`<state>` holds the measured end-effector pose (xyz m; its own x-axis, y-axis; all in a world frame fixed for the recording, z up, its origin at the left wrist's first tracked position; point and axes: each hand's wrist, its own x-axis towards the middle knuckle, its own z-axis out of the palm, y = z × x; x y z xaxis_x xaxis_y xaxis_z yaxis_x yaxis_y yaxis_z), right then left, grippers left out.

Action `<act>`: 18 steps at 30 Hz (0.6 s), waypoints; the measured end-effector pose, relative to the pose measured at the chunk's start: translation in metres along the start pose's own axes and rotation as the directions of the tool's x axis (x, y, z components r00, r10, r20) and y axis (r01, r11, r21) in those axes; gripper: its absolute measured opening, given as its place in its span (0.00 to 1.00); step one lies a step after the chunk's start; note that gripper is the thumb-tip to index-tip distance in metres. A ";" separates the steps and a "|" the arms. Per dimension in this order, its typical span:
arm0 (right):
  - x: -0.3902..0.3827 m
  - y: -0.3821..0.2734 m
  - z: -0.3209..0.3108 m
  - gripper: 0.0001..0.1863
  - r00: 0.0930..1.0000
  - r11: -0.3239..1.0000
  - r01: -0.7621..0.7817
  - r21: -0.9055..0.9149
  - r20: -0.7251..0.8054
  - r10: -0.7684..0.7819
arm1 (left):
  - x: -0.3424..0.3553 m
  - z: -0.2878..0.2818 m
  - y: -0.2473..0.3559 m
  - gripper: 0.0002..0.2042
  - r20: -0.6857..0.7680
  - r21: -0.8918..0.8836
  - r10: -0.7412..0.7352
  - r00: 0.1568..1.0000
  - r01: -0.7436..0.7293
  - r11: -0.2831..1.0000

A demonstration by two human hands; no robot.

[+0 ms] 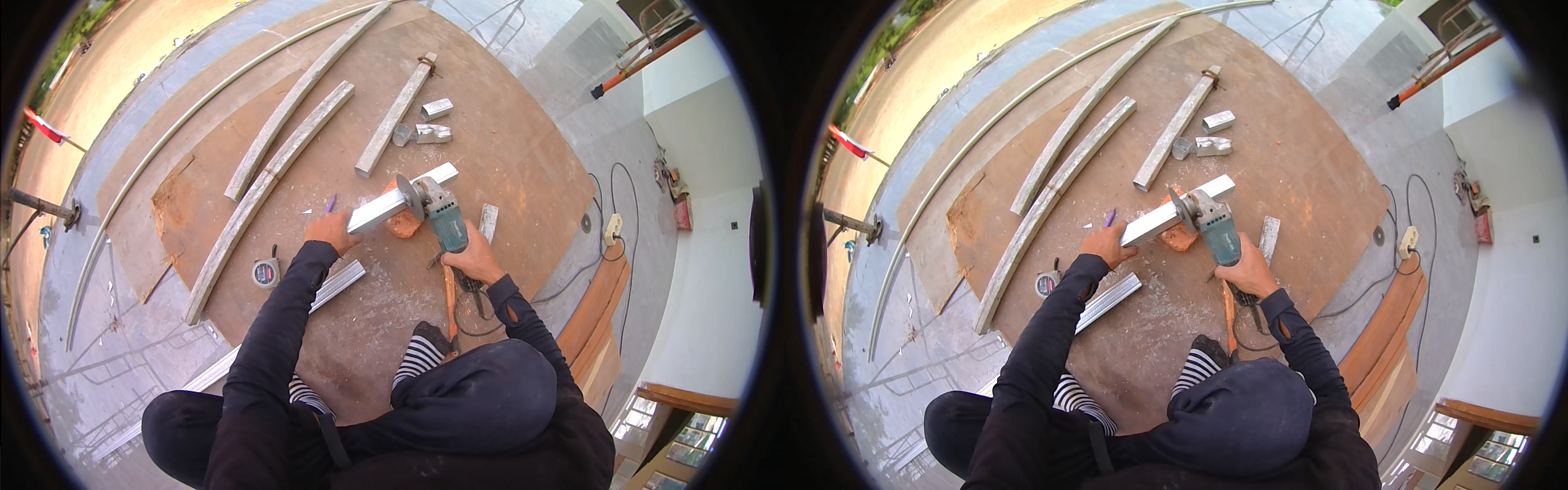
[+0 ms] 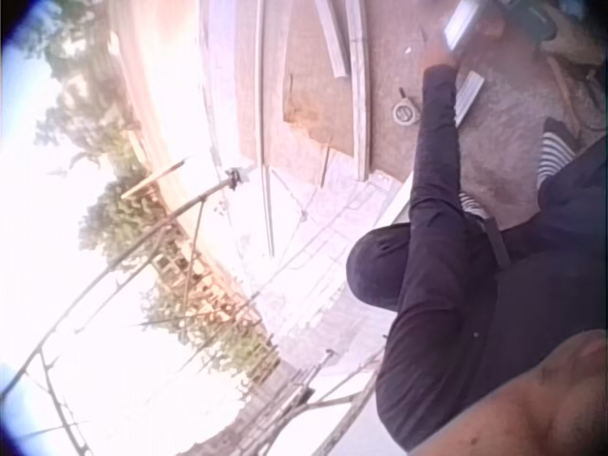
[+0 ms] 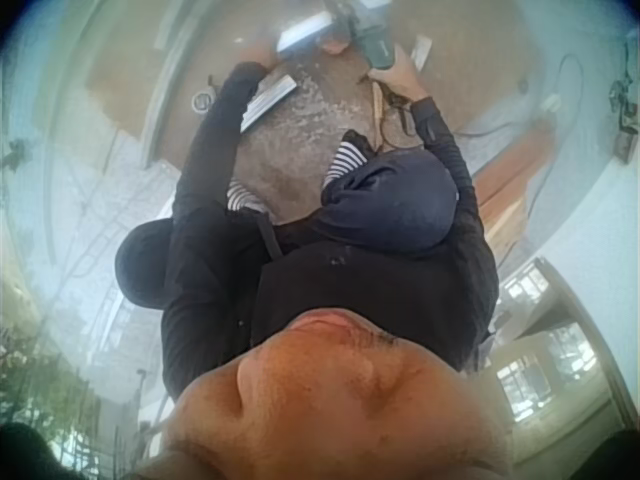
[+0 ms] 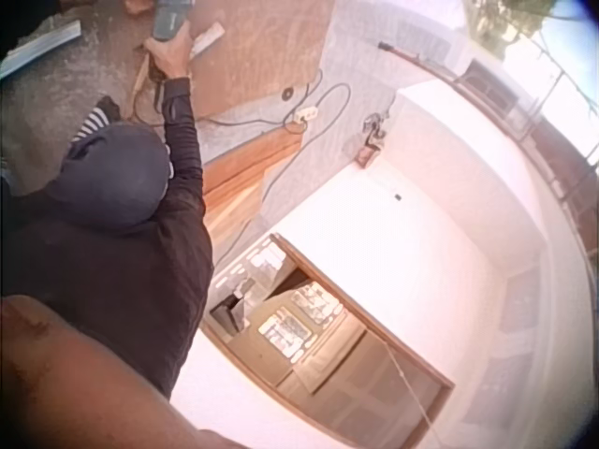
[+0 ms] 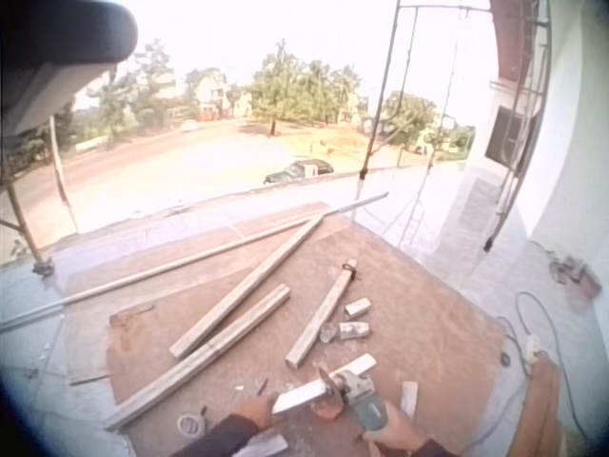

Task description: The person measures a metal profile using a tape measure and marks it with a pencil, then uses an angle grinder to cut the metal piece while holding it down on a wooden board.

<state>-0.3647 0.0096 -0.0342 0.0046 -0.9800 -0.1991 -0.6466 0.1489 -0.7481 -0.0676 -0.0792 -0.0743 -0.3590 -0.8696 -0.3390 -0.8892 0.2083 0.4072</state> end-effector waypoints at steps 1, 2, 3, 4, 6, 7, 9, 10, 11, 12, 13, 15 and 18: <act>0.000 0.001 -0.001 0.37 1.000 1.000 0.007 -0.003 -0.001 -0.007 | 0.002 -0.001 0.000 0.23 0.019 -0.009 -0.008 1.000 0.009 1.000; -0.001 0.002 -0.001 0.37 1.000 1.000 0.012 -0.008 -0.001 -0.012 | 0.003 -0.001 -0.001 0.23 0.038 -0.019 -0.017 0.999 0.017 1.000; -0.001 0.003 -0.001 0.37 1.000 1.000 0.016 -0.012 -0.001 -0.016 | 0.004 -0.001 -0.002 0.25 0.039 -0.035 -0.006 0.999 0.007 0.999; -0.001 0.002 -0.001 0.37 1.000 1.000 0.021 -0.015 0.000 -0.021 | 0.004 0.000 -0.004 0.26 0.040 -0.051 0.004 0.999 -0.002 0.999; -0.002 0.001 -0.001 0.37 1.000 1.000 0.006 -0.015 0.004 -0.006 | 0.006 0.002 -0.008 0.28 0.047 -0.073 0.017 0.999 -0.014 0.997; -0.002 0.000 -0.001 0.38 1.000 1.000 -0.002 -0.014 0.005 0.002 | 0.007 0.001 -0.009 0.28 0.055 -0.079 0.022 0.998 -0.018 0.997; -0.002 0.003 -0.001 0.38 1.000 1.000 0.002 -0.004 0.002 -0.002 | 0.009 0.002 -0.010 0.29 0.063 -0.095 0.034 0.997 -0.028 0.995; -0.002 0.004 0.000 0.38 1.000 1.000 0.007 0.002 0.002 -0.007 | 0.009 0.001 -0.011 0.29 0.062 -0.103 0.039 0.997 -0.033 0.994; -0.001 0.005 0.001 0.38 1.000 1.000 0.012 0.004 -0.003 -0.012 | 0.010 0.001 -0.011 0.29 0.061 -0.111 0.044 0.997 -0.038 0.993; -0.001 0.006 0.001 0.38 1.000 1.000 0.016 0.006 -0.008 -0.016 | 0.011 0.000 -0.012 0.30 0.078 -0.126 0.048 0.996 -0.038 0.991; -0.001 0.005 0.002 0.38 1.000 1.000 0.023 0.007 -0.010 -0.023 | 0.013 0.000 -0.013 0.30 0.094 -0.143 0.050 0.994 -0.036 0.989; 0.000 0.003 0.002 0.37 1.000 1.000 0.023 0.008 -0.010 -0.023 | 0.015 0.001 -0.017 0.31 0.113 -0.168 0.050 0.992 -0.031 0.985; -0.002 -0.003 0.001 0.36 1.000 1.000 0.023 -0.006 -0.015 -0.023 | 0.019 0.002 -0.020 0.31 0.126 -0.191 0.056 0.990 -0.032 0.981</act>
<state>-0.3616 0.0110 -0.0320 0.0086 -0.9850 -0.1724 -0.6509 0.1254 -0.7487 -0.0571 -0.0986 -0.0907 -0.4415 -0.7931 -0.4196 -0.8070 0.1465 0.5722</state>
